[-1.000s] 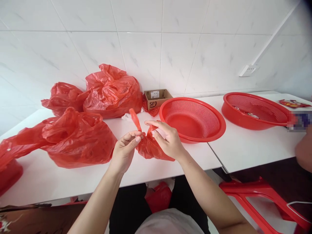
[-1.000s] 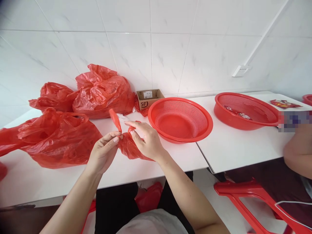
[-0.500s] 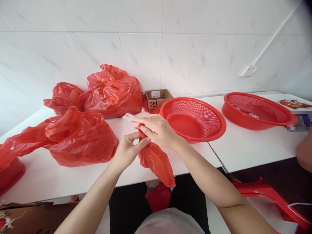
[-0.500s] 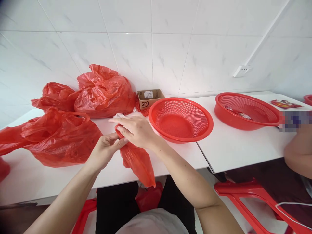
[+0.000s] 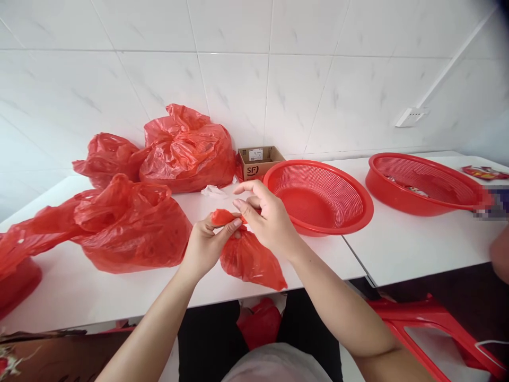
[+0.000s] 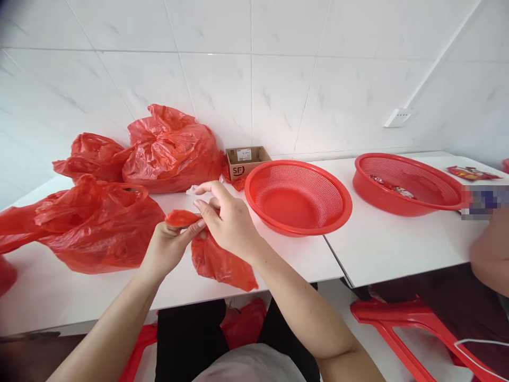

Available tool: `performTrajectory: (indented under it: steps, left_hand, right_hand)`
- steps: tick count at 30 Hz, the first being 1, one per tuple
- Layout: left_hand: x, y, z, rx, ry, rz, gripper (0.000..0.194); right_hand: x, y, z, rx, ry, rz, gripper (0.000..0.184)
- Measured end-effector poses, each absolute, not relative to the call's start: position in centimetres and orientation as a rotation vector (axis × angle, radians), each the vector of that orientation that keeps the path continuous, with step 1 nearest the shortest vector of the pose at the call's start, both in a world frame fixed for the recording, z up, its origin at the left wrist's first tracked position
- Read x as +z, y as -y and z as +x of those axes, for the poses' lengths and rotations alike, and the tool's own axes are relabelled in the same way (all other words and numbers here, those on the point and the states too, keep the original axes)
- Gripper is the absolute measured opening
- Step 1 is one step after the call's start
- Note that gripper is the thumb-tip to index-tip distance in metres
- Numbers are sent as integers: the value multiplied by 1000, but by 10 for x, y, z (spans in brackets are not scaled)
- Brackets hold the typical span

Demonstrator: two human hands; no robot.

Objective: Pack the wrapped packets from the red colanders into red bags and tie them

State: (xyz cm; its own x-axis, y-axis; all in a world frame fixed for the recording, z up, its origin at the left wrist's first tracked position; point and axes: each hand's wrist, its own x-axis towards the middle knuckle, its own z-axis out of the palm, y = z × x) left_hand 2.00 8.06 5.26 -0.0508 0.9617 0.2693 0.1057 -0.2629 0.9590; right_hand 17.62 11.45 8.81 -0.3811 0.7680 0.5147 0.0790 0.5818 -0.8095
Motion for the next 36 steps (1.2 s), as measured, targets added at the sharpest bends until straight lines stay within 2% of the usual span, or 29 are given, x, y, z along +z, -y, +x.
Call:
performTrajectory:
  steps: [4, 9, 13, 16, 19, 22, 25, 29, 33, 36]
  left_hand:
    - [57, -79, 13, 1322, -1202, 1473, 16]
    - [55, -80, 8, 1379, -1159, 1469, 12]
    - [53, -81, 9, 1389, -1206, 1658, 9]
    - [52, -82, 7, 1354, -1260, 1745, 9]
    - [53, -81, 4, 1320, -1276, 1723, 14]
    - [53, -78, 2, 1282, -1214, 1535, 13]
    - [50, -76, 3, 1303, -1083, 1189, 14]
    - [43, -78, 11, 1387, -1004, 983, 19]
    - [45, -78, 20, 1406, -1006, 982, 15]
    - [51, -76, 23, 1359, -958, 990, 13]
  right_hand:
    - [73, -103, 177, 1011, 1640, -705, 10]
    - [44, -102, 181, 1118, 1578, -754, 13]
    - [35, -109, 186, 822, 1717, -847, 12]
    - [36, -113, 188, 691, 1767, -834, 24]
    - [35, -116, 188, 972, 1784, -758, 30]
    - [28, -118, 188, 1255, 1757, -694, 28]
    - [24, -120, 190, 1389, 1780, -631, 24]
    - [30, -115, 190, 1189, 1863, -644, 25]
    - [27, -104, 176, 1035, 1905, -678, 43]
    - [9, -105, 162, 854, 1954, -753, 43]
